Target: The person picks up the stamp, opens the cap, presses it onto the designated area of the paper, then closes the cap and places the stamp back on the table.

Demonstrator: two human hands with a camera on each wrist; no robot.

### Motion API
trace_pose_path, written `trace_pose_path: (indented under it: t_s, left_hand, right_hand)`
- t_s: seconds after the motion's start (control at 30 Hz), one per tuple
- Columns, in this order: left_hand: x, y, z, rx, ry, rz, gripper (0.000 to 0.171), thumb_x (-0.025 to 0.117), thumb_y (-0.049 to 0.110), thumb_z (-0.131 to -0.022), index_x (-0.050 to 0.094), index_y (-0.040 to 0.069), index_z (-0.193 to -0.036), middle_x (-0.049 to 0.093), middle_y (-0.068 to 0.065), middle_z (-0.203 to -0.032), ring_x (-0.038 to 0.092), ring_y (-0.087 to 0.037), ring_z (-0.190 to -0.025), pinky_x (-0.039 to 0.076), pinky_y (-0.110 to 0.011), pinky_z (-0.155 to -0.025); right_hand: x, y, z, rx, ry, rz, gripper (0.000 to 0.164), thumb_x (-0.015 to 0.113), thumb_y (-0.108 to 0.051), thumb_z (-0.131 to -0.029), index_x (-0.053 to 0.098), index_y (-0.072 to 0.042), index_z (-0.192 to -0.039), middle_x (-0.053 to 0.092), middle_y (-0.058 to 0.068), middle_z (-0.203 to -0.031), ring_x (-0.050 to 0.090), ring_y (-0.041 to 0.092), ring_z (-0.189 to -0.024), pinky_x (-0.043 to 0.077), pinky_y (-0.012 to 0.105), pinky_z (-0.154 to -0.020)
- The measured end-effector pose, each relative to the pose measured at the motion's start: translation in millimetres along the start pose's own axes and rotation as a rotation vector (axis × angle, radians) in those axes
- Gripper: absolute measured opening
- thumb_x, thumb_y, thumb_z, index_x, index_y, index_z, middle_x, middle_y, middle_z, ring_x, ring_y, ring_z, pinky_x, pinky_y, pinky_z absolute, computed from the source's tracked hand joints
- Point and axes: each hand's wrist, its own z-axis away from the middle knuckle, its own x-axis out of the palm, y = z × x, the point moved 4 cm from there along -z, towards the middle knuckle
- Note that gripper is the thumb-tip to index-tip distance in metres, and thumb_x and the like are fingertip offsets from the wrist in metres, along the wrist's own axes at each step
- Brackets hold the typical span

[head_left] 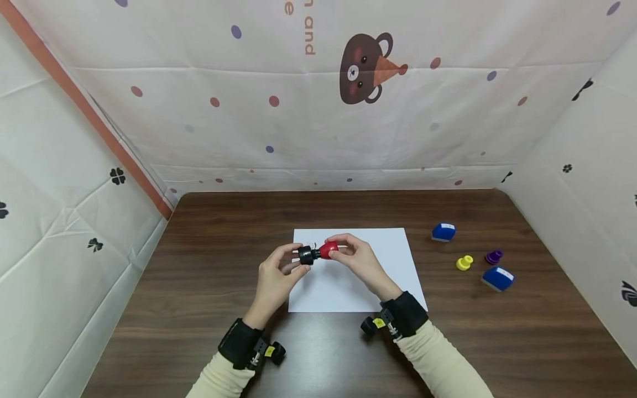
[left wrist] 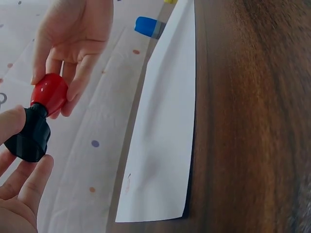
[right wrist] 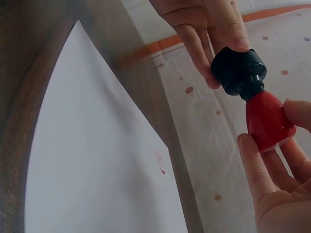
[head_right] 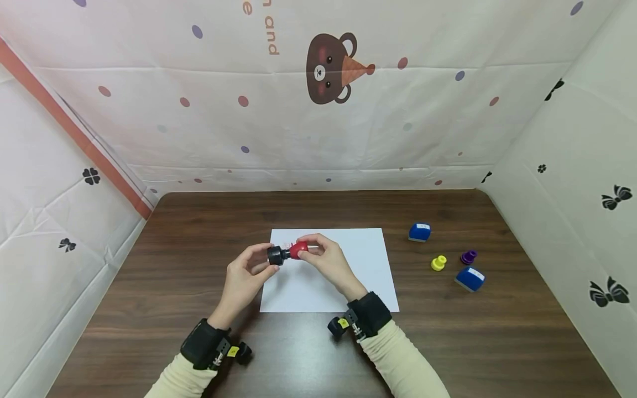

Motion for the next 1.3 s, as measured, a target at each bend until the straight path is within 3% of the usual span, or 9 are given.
trace_pose_path:
  t_s: [0.17, 0.3, 0.57, 0.67, 0.87, 1.07, 1.3]
  left_hand:
    - [-0.2, 3.9, 0.7, 0.004, 0.005, -0.008, 0.045, 0.072, -0.004, -0.070, 0.055, -0.003, -0.112, 0.058, -0.020, -0.105, 0.060, -0.027, -0.090, 0.050, -0.048, -0.076]
    - [-0.6, 2.7, 0.3, 0.027, 0.007, -0.019, 0.045, 0.072, -0.003, -0.069, 0.056, -0.003, -0.111, 0.058, -0.020, -0.104, 0.061, -0.024, -0.090, 0.050, -0.048, -0.075]
    - [0.7, -25.0, -1.0, 0.077, 0.012, -0.033, 0.047, 0.076, 0.005, -0.067, 0.058, 0.006, -0.111, 0.061, -0.011, -0.105, 0.061, -0.019, -0.090, 0.052, -0.032, -0.075]
    - [1.1, -25.9, -0.3, 0.105, 0.002, -0.041, 0.047, 0.075, 0.008, -0.068, 0.058, 0.009, -0.112, 0.061, -0.008, -0.107, 0.061, -0.016, -0.091, 0.052, -0.032, -0.075]
    - [2.5, -23.2, 2.3, 0.130, -0.016, -0.048, 0.047, 0.076, 0.008, -0.068, 0.059, 0.011, -0.112, 0.062, -0.008, -0.107, 0.061, -0.018, -0.089, 0.052, -0.038, -0.072]
    - [4.6, -19.6, 3.0, 0.084, 0.014, -0.026, 0.047, 0.076, 0.005, -0.066, 0.059, 0.009, -0.109, 0.063, -0.010, -0.105, 0.062, -0.020, -0.088, 0.052, -0.041, -0.072]
    - [3.0, 7.7, 5.3, 0.061, 0.013, -0.038, 0.044, 0.074, -0.005, -0.066, 0.057, -0.003, -0.107, 0.061, -0.020, -0.103, 0.062, -0.025, -0.087, 0.052, -0.044, -0.072]
  right_hand:
    - [2, 0, 2, 0.003, 0.010, -0.006, 0.033, 0.063, -0.015, -0.085, 0.055, -0.005, -0.115, 0.058, 0.012, -0.114, 0.059, 0.019, -0.093, 0.048, 0.038, -0.087]
    - [3, 5, 1, -0.019, 0.010, -0.020, 0.033, 0.063, -0.013, -0.084, 0.056, -0.005, -0.115, 0.057, 0.013, -0.115, 0.059, 0.019, -0.094, 0.048, 0.038, -0.086]
    - [4, 34, -8, -0.028, 0.019, -0.094, 0.035, 0.068, -0.022, -0.080, 0.059, -0.013, -0.114, 0.057, 0.008, -0.116, 0.059, 0.018, -0.094, 0.048, 0.038, -0.085]
    - [3, 35, -6, -0.034, 0.022, -0.114, 0.036, 0.070, -0.024, -0.079, 0.060, -0.015, -0.112, 0.057, 0.007, -0.116, 0.059, 0.018, -0.094, 0.049, 0.037, -0.085]
    - [3, 34, -1, -0.034, 0.019, -0.133, 0.035, 0.070, -0.025, -0.078, 0.061, -0.016, -0.111, 0.058, 0.006, -0.116, 0.059, 0.019, -0.095, 0.049, 0.036, -0.085]
    - [4, 32, -1, -0.043, 0.029, -0.152, 0.035, 0.070, -0.022, -0.079, 0.061, -0.012, -0.112, 0.057, 0.009, -0.116, 0.059, 0.019, -0.096, 0.048, 0.036, -0.086]
    - [6, 32, 0, -0.048, 0.019, -0.155, 0.035, 0.069, -0.023, -0.079, 0.060, -0.014, -0.112, 0.057, 0.008, -0.117, 0.059, 0.019, -0.096, 0.049, 0.036, -0.085]
